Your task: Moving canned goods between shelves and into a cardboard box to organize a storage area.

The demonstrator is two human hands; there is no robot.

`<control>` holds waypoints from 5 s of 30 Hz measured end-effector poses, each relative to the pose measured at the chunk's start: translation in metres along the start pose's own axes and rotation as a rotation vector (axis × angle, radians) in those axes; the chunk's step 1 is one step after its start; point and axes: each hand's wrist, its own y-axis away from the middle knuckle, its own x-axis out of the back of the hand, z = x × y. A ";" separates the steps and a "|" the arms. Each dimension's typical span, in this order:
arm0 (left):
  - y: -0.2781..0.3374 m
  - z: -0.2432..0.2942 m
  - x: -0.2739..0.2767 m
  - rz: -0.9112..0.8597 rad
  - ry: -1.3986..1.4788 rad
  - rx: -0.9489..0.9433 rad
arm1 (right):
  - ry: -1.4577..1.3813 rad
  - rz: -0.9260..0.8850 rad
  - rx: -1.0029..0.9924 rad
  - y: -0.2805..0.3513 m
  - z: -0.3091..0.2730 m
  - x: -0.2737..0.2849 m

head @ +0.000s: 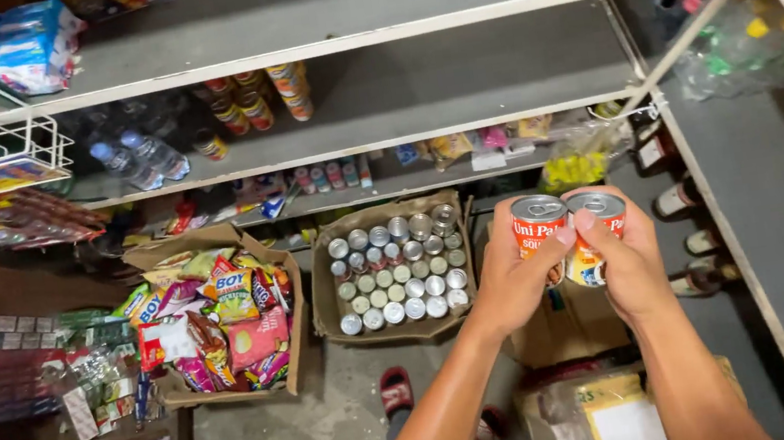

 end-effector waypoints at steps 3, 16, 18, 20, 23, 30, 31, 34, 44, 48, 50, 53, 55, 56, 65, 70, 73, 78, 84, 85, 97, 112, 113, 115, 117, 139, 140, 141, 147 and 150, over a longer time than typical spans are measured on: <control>-0.011 0.003 0.030 0.002 -0.027 -0.006 | 0.001 -0.026 -0.036 -0.014 0.009 -0.022; -0.043 -0.101 0.196 0.018 -0.196 -0.067 | 0.270 -0.034 -0.363 -0.061 0.146 -0.090; -0.050 -0.122 0.223 0.106 -0.312 -0.046 | 0.292 -0.027 -0.208 -0.069 0.178 -0.094; -0.057 -0.148 0.249 0.148 -0.245 0.069 | 0.281 -0.026 -0.241 -0.082 0.208 -0.092; -0.061 -0.176 0.272 0.228 -0.257 0.250 | 0.287 0.012 -0.304 -0.094 0.251 -0.086; -0.074 -0.326 0.347 0.381 -0.448 0.181 | 0.337 0.036 -0.307 -0.129 0.363 -0.061; -0.075 -0.343 0.354 0.386 -0.443 0.187 | 0.342 0.032 -0.314 -0.131 0.383 -0.057; -0.076 -0.390 0.373 0.439 -0.560 0.140 | 0.317 -0.023 -0.312 -0.136 0.446 -0.044; -0.100 -0.491 0.411 0.363 -1.017 0.421 | 0.467 -0.056 -0.267 -0.138 0.593 -0.041; -0.113 -0.533 0.428 0.293 -1.170 0.447 | 0.590 0.020 -0.278 -0.137 0.641 -0.037; -0.122 -0.541 0.434 0.272 -1.226 0.445 | 0.639 0.030 -0.209 -0.135 0.667 -0.028; -0.125 -0.558 0.438 0.260 -1.321 0.370 | 0.550 0.019 -0.219 -0.132 0.694 -0.016; -0.127 -0.571 0.438 0.264 -1.355 0.290 | 0.415 0.006 -0.290 -0.135 0.695 -0.016; -0.128 -0.577 0.438 0.281 -1.368 0.240 | 0.544 0.036 -0.320 -0.138 0.689 -0.019; -0.115 -0.598 0.444 0.347 -1.397 0.122 | 0.583 0.025 -0.256 -0.134 0.726 0.000; -0.098 -0.609 0.458 0.239 -1.455 0.252 | 0.637 -0.007 -0.235 -0.135 0.725 -0.002; -0.095 -0.605 0.457 0.127 -1.519 0.284 | 0.647 0.025 -0.319 -0.141 0.734 0.001; -0.098 -0.588 0.448 -0.081 -1.519 0.362 | 0.837 -0.017 -0.184 -0.158 0.729 -0.002; -0.101 -0.574 0.433 -0.071 -1.487 0.402 | 0.790 0.086 -0.163 -0.172 0.746 -0.004; -0.099 -0.572 0.432 -0.069 -1.487 0.405 | 0.789 0.083 -0.164 -0.174 0.757 -0.001; -0.111 -0.563 0.421 -0.076 -1.468 0.547 | 0.509 0.086 -0.518 -0.183 0.795 0.000; -0.076 -0.563 0.420 0.063 -1.361 0.303 | 0.675 0.121 -0.517 -0.120 0.765 -0.015; -0.074 -0.554 0.413 0.082 -1.336 0.302 | 0.551 0.123 -0.546 -0.114 0.756 -0.017; -0.067 -0.535 0.401 0.103 -1.315 0.296 | 0.423 0.124 -0.567 -0.105 0.739 -0.020; -0.068 -0.515 0.393 0.122 -1.252 0.386 | 0.285 0.182 -0.599 -0.108 0.725 -0.019; -0.085 -0.275 0.235 0.067 -1.187 0.151 | -0.020 0.386 -0.314 -0.092 0.368 0.019; -0.087 -0.261 0.225 0.053 -1.173 0.079 | -0.010 0.373 -0.283 -0.089 0.341 0.019; -0.089 -0.248 0.215 0.039 -1.156 0.006 | 0.002 0.359 -0.253 -0.084 0.315 0.020; -0.116 -0.181 0.154 -0.101 -1.042 -0.334 | 0.028 0.403 -0.085 -0.057 0.289 0.076; -0.115 -0.135 0.102 -0.174 -0.978 -0.448 | -0.053 0.649 -0.095 -0.029 0.161 0.041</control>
